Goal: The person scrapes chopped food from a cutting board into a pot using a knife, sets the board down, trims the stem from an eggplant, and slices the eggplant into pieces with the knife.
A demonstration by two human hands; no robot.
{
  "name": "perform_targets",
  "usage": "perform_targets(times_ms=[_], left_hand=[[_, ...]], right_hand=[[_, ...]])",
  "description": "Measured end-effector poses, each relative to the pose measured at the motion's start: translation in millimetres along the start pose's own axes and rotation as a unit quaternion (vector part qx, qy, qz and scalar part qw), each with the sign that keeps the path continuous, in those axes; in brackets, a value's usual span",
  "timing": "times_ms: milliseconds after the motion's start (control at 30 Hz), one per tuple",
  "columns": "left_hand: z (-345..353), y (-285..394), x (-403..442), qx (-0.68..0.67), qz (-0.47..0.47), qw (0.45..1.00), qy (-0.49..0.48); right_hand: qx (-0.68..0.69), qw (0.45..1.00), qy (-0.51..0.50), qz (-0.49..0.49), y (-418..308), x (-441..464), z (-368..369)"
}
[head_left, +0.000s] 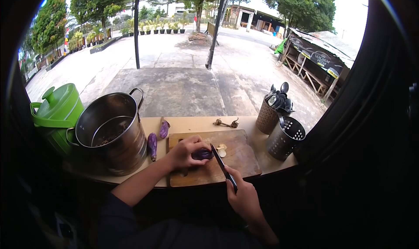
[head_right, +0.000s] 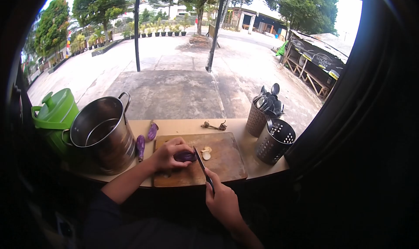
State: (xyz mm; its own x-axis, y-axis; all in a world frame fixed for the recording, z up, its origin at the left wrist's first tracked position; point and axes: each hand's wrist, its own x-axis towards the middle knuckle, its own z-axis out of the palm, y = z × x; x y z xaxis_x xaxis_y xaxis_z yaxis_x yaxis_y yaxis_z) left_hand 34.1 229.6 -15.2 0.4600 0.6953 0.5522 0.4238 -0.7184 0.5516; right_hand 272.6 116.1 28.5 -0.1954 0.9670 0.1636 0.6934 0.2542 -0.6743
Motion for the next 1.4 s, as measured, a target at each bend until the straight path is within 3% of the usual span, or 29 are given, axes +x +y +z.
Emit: perform_targets(times_ms=[333, 700, 1133, 1400], left_hand=[[-1, 6, 1, 0.016, 0.0, 1.0, 0.007], [1, 2, 0, 0.022, -0.005, 1.0, 0.016], [3, 3, 1, 0.008, -0.023, 1.0, 0.018], [3, -1, 1, 0.015, -0.01, 1.0, 0.011]], right_hand=[[-0.031, 0.999, 0.022, -0.035, 8, -3, 12], [0.07, 0.998, 0.0, -0.003, 5, -1, 2], [0.088, 0.996, -0.028, 0.017, 5, 14, 7], [0.008, 0.999, -0.011, -0.045, 4, 47, 28]])
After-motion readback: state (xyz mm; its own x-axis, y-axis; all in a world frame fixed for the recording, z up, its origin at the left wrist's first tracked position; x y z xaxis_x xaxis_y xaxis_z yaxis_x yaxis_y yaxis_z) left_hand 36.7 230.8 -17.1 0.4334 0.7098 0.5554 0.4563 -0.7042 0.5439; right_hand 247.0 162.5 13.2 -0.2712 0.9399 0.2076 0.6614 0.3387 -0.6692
